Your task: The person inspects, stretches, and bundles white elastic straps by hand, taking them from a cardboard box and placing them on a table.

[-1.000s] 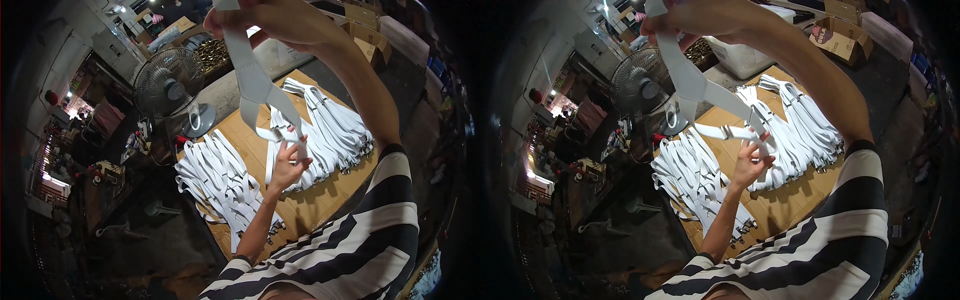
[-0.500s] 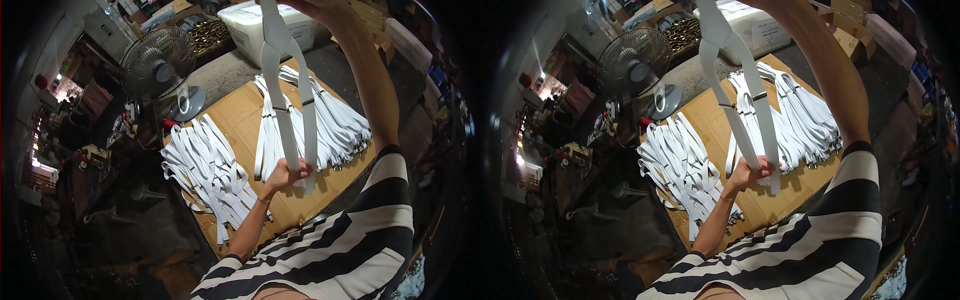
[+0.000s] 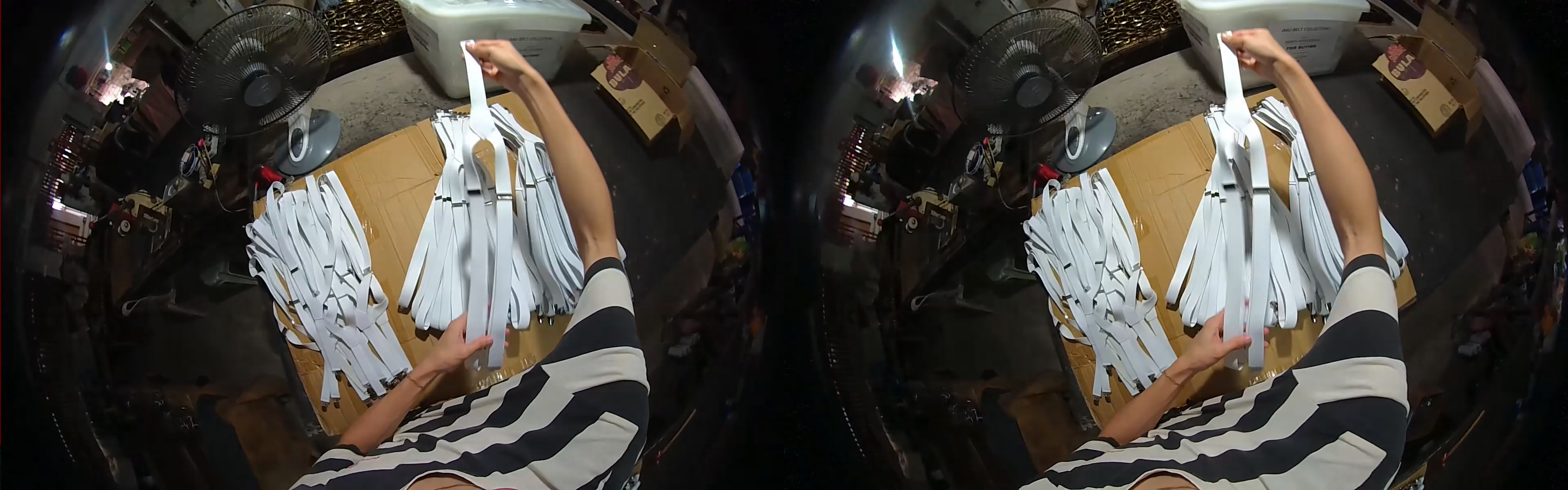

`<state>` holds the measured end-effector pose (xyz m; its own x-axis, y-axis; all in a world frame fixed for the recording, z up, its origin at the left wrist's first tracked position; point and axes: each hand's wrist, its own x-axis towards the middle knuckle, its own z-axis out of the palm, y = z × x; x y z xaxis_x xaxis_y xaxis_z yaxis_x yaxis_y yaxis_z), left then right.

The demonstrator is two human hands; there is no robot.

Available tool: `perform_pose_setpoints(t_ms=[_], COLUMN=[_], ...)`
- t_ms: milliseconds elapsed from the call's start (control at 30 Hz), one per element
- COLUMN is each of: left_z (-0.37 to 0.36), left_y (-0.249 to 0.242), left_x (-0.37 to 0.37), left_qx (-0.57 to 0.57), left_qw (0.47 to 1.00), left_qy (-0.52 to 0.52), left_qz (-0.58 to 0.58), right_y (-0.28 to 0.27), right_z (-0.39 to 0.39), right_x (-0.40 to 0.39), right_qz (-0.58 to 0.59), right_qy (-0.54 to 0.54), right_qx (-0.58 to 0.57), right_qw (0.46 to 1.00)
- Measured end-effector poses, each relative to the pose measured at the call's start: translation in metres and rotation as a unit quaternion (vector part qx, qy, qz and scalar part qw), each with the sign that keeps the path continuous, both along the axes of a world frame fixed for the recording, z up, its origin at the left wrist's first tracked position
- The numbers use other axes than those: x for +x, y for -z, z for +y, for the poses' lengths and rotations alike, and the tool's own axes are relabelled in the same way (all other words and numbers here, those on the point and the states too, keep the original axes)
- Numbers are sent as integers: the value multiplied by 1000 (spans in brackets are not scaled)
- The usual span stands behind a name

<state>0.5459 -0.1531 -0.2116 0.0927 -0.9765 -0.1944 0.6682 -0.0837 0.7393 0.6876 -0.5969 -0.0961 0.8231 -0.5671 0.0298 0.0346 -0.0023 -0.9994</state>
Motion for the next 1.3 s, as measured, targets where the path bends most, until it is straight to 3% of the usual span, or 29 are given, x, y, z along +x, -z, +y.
perform_pose_setpoints(t_ms=[67,133,267,367,600,867,933,1067,1133,1167,1233,1300], left_z=[-4,-6,-8,-8,-8,12,25,32,37,40,48,48], left_y=[14,23,44,59,59,74,93,85,90,95,104,100], left_x=[5,4,3,-2,-1,-10,-16,-15,-18,-17,-17,-9], left_qx=[53,74,121,134,154,185,157,182,216,216,273,273], left_qw=[986,987,988,987,969,929,876,876,910,910,926,935], left_qy=[86,72,84,87,77,61,77,106,162,162,193,186], left_qz=[-133,-121,-57,23,178,316,449,434,314,315,178,129], right_y=[39,71,136,182,248,266,270,283,286,276,256,269], right_z=[-7,-4,-22,-36,-52,-55,-56,-57,-57,-52,-49,-56], right_x=[11,16,35,49,72,77,77,76,76,70,68,73], right_qz=[47,67,96,158,143,133,136,157,239,261,266,247], right_qy=[16,51,53,66,57,100,92,113,128,106,101,134], right_qx=[26,61,121,94,73,48,40,-29,-140,-177,-216,-269], right_qw=[998,995,987,981,985,985,986,981,952,943,934,921])
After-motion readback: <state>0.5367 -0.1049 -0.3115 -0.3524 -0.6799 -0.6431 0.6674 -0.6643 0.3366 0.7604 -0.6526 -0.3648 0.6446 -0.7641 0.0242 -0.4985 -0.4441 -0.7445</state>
